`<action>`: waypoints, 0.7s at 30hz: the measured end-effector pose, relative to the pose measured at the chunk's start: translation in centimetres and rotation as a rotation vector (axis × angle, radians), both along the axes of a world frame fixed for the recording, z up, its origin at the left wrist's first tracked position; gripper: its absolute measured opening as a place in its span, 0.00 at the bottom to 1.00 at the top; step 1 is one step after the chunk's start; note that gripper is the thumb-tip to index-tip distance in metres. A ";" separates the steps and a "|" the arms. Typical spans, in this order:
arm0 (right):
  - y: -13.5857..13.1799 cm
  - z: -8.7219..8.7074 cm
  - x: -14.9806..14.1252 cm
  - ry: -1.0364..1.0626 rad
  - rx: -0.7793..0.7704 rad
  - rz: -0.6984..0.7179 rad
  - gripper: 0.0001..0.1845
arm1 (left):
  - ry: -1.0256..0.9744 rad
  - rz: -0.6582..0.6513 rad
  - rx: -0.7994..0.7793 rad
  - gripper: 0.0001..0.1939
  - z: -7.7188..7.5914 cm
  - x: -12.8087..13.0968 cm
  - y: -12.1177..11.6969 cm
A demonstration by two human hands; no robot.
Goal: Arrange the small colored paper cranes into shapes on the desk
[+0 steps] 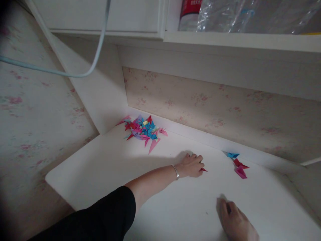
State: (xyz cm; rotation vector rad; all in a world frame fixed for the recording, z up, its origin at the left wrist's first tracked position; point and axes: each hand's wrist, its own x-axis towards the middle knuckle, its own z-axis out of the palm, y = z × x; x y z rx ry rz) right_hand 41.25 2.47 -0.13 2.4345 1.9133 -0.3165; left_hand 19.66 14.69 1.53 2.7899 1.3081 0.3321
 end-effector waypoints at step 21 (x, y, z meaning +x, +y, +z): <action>0.1 -0.4 0.2 0.032 0.016 -0.013 0.28 | -0.033 0.760 0.155 0.27 10.3 -26.7 5.2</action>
